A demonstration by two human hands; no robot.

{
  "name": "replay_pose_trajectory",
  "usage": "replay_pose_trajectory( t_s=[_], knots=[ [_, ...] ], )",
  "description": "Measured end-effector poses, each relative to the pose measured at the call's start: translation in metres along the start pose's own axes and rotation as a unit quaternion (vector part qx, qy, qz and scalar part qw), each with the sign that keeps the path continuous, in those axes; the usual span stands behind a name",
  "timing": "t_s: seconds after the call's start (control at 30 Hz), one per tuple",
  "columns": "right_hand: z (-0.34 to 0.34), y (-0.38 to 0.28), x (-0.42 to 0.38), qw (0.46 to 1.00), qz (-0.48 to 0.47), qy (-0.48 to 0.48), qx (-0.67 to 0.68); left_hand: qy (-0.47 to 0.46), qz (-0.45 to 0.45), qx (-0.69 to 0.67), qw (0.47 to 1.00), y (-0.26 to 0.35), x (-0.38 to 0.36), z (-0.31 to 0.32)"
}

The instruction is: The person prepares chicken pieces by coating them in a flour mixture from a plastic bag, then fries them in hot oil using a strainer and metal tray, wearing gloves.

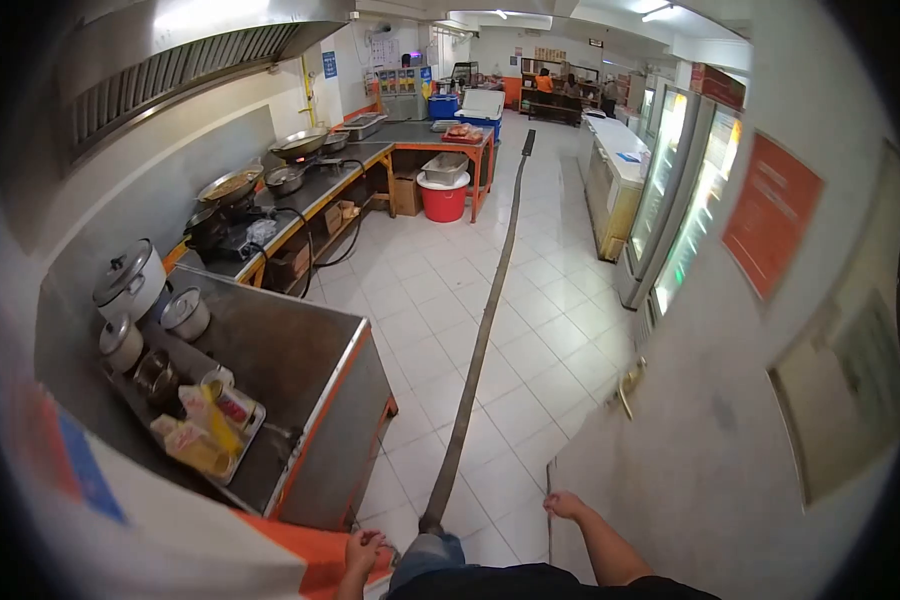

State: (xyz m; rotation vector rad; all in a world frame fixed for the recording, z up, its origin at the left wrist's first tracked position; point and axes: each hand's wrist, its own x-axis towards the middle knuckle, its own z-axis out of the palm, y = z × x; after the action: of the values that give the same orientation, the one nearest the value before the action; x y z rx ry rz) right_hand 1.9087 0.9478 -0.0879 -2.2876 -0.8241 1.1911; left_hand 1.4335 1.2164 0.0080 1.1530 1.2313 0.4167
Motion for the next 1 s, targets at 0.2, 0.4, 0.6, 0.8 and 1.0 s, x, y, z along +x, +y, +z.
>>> replay_pose_trajectory(
  t_s=[0.2, 0.4, 0.6, 0.8, 1.0],
  knots=[
    [-0.103, -0.176, 0.167, 0.946, 0.050, 0.019, 0.319, 0.015, -0.091, -0.036, 0.995, 0.038, 0.188, -0.002],
    [-0.171, -0.328, 0.267, 0.968, 0.029, -0.112, 0.223, 0.015, -0.190, 0.090, 0.978, 0.029, 0.293, -0.027],
    [-0.193, -0.436, 0.411, 0.650, -0.068, -0.412, 0.635, 0.143, -0.153, -0.019, 0.978, 0.028, 0.300, -0.022],
    [-0.089, -0.640, 0.520, 0.711, -0.466, -0.390, -0.354, 0.302, -0.224, -0.005, 0.927, -0.023, 0.229, 0.056],
    [0.002, -0.917, 0.334, 0.559, -0.797, -0.221, -0.060, 0.152, -0.283, 0.353, 0.879, -0.035, 0.166, 0.140]
  ],
)
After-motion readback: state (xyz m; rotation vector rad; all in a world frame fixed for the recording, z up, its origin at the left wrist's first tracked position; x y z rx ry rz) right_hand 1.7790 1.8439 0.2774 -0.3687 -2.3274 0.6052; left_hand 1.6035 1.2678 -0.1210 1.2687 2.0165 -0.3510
